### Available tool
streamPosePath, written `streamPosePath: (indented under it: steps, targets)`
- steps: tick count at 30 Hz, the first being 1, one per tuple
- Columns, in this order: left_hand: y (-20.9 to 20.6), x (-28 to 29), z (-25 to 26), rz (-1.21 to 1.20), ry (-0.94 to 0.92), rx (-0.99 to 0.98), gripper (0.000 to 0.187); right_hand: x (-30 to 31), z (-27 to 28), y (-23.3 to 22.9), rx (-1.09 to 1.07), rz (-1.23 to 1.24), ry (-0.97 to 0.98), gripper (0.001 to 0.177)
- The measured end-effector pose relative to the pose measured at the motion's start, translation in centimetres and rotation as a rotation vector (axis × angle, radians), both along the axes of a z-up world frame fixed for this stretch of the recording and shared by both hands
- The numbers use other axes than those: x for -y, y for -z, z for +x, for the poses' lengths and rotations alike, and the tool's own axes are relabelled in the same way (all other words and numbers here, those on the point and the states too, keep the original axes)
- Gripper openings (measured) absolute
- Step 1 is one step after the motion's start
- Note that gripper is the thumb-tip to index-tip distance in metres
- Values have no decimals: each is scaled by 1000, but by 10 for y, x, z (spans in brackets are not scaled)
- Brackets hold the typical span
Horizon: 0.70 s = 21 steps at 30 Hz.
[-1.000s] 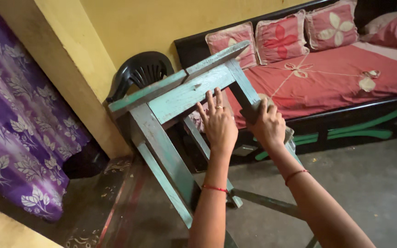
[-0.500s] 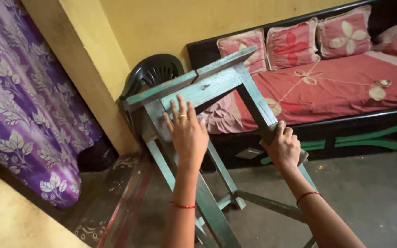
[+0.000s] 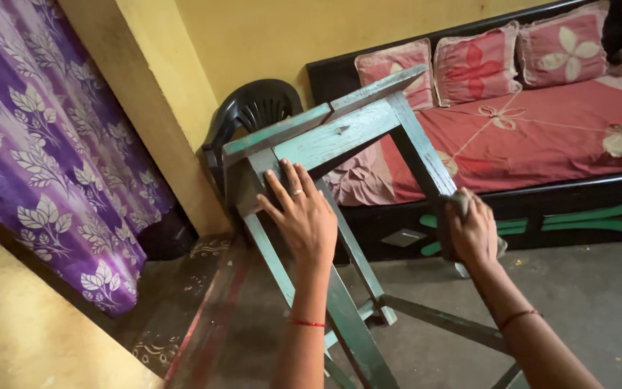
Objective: The person sands a green wooden table with a sanding block, working on the legs, frame, and tabletop. The table is repositioned during the process to access different surfaces.
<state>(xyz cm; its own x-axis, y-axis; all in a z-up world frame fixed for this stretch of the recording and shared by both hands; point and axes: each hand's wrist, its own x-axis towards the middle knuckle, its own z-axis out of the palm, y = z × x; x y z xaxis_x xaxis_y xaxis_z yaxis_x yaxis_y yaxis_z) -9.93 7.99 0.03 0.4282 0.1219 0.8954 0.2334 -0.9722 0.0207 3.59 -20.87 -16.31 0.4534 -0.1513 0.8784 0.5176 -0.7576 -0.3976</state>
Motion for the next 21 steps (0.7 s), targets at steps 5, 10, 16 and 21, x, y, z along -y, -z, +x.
streamPosePath:
  steps: [5,10,16,21]
  targets:
    - [-1,0,-3,12,3,4,60,-17,57,-51,-173,334,80,44]
    - [0,-1,1,31,-11,51,55,-39,110,-149,34,1132,-404,70]
    - [3,-2,5,9,-10,28,56,-153,134,-173,196,566,-205,79]
    - [3,-1,7,31,-72,4,55,-212,59,-146,110,48,-97,68]
